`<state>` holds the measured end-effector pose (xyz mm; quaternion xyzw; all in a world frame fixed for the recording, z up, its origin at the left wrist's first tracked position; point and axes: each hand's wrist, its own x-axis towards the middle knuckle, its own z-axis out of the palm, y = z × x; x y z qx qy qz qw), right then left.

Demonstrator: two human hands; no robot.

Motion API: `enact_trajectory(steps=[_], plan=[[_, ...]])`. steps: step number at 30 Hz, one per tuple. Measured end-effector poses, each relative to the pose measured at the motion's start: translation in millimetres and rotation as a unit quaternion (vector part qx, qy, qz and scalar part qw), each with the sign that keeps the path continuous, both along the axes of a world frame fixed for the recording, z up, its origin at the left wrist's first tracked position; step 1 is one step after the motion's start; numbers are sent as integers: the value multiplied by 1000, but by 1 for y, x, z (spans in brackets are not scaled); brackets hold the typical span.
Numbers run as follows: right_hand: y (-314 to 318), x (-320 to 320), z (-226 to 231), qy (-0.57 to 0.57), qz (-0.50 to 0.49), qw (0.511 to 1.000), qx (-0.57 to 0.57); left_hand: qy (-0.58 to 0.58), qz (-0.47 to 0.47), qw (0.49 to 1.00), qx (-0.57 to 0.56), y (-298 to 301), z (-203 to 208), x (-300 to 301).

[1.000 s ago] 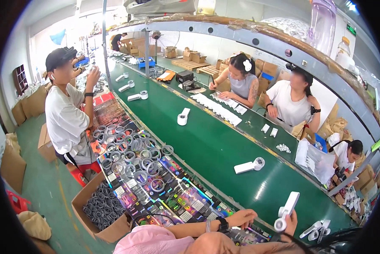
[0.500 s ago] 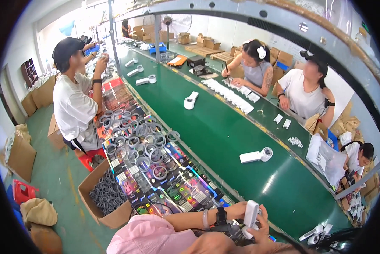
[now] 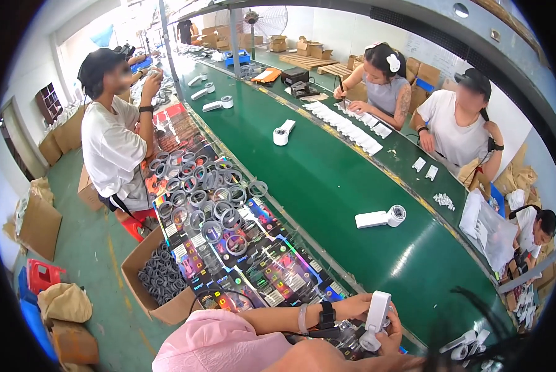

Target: The recorder sits at a factory workbench and assembles small portable handheld electric fans by attaching plastic rings and covers to the fan bodies.

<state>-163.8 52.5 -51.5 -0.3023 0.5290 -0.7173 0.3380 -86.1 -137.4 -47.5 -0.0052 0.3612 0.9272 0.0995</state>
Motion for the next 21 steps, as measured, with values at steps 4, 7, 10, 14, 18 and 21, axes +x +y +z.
enact_trajectory(steps=[4, 7, 10, 14, 18, 21], plan=[[1, -3, -10, -18, -1, 1000, -25, -26, 8, 999, -23, -2, 7, 4], [3, -1, -9, -11, -5, 999, -39, -6, 3, 1000, -31, -4, 15, 5], [4, -2, -9, -23, 1, 999, -28, -12, 4, 1000, -22, -2, 15, 6], [4, -3, -9, -12, 4, 999, -33, -12, 2, 1000, -20, -3, 14, 5], [2, -5, -11, -2, 12, 999, -37, -27, 7, 999, -31, -3, 11, 6], [4, -6, -12, 8, 5, 999, -37, -30, 3, 999, -19, 0, 10, 2]])
